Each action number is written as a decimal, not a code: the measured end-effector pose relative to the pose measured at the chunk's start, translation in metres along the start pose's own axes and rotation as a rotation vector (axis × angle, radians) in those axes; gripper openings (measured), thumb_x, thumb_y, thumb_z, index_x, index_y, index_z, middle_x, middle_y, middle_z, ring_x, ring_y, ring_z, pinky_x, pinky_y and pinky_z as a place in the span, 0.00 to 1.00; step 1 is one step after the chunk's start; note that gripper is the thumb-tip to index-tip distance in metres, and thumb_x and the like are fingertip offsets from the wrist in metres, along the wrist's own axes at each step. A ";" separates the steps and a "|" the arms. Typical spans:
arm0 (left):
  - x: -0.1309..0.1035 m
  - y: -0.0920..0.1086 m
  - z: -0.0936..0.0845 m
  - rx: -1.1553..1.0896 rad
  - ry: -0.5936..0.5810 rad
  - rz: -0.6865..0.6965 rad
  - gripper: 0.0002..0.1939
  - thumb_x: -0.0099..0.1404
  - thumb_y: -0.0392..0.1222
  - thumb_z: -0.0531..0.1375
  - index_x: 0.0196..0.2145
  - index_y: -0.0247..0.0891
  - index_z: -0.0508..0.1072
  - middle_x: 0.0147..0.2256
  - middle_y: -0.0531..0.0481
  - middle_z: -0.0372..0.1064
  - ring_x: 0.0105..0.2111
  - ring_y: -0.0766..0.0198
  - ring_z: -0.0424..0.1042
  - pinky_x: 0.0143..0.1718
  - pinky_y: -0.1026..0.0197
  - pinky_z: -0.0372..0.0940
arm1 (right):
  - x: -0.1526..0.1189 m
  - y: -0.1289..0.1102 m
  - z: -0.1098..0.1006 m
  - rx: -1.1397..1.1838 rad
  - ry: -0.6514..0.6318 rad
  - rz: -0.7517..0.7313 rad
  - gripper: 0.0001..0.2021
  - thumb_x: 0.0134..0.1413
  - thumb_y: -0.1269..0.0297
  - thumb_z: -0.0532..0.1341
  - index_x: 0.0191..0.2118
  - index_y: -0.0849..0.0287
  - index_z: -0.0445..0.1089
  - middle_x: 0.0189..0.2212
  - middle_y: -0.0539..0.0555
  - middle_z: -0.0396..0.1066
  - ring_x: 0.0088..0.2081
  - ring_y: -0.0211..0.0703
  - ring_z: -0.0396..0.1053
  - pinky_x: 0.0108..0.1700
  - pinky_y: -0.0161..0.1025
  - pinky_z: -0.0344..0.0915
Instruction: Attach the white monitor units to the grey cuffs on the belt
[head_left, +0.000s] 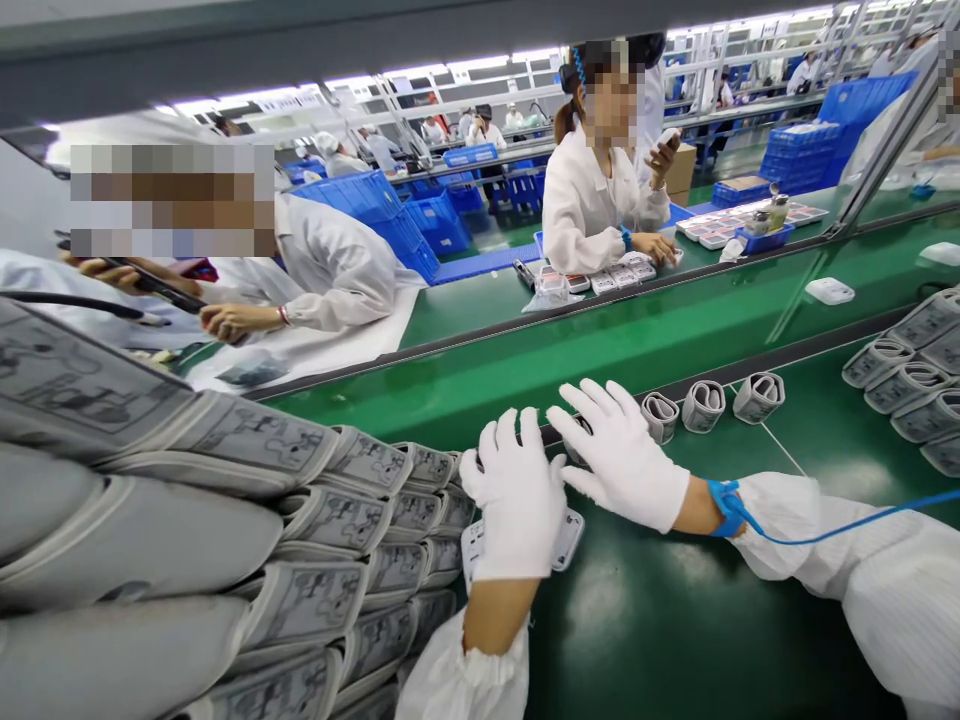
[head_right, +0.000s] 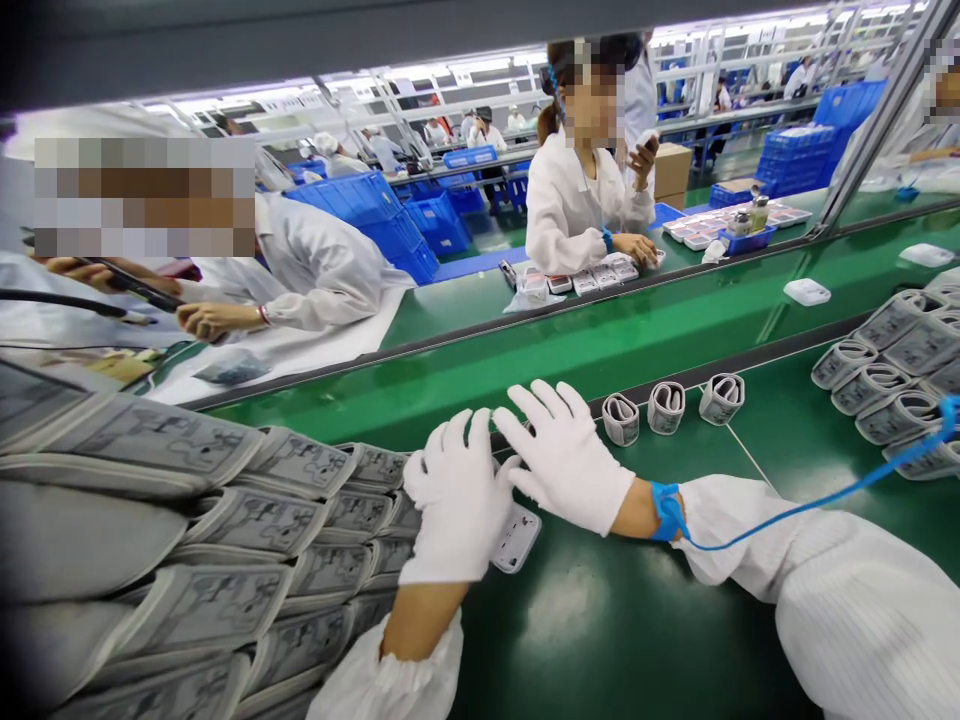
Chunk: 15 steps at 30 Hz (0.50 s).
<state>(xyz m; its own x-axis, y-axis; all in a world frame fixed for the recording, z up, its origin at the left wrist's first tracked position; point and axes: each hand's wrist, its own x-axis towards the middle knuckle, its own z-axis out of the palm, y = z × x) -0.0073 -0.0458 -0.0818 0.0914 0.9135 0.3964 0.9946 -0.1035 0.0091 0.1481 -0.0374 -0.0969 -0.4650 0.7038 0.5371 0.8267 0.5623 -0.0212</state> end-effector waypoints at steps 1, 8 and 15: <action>-0.008 0.008 -0.004 -0.052 0.101 0.033 0.29 0.69 0.38 0.61 0.65 0.30 0.63 0.65 0.32 0.62 0.64 0.39 0.60 0.63 0.35 0.55 | -0.006 0.004 -0.006 -0.018 0.021 0.004 0.29 0.65 0.56 0.62 0.68 0.61 0.62 0.70 0.65 0.56 0.70 0.66 0.51 0.71 0.61 0.41; -0.126 0.100 0.027 -0.559 0.283 0.629 0.11 0.69 0.36 0.58 0.49 0.36 0.73 0.54 0.38 0.71 0.57 0.45 0.67 0.57 0.42 0.60 | -0.045 0.066 -0.029 -0.299 -0.366 0.202 0.35 0.49 0.75 0.66 0.65 0.62 0.66 0.66 0.66 0.62 0.65 0.74 0.57 0.68 0.74 0.37; -0.144 0.113 0.051 -0.630 -0.158 1.173 0.09 0.73 0.44 0.58 0.37 0.37 0.70 0.41 0.48 0.67 0.41 0.57 0.67 0.38 0.55 0.58 | -0.037 0.068 -0.034 -0.278 -0.267 0.206 0.15 0.62 0.70 0.60 0.54 0.60 0.73 0.56 0.61 0.73 0.60 0.63 0.64 0.69 0.73 0.35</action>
<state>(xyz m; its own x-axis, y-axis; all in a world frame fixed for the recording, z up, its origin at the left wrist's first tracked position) 0.0945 -0.1694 -0.1846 0.9162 0.1918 0.3518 0.1370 -0.9750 0.1748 0.2322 -0.0402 -0.0891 -0.3172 0.8969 0.3081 0.9475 0.2861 0.1425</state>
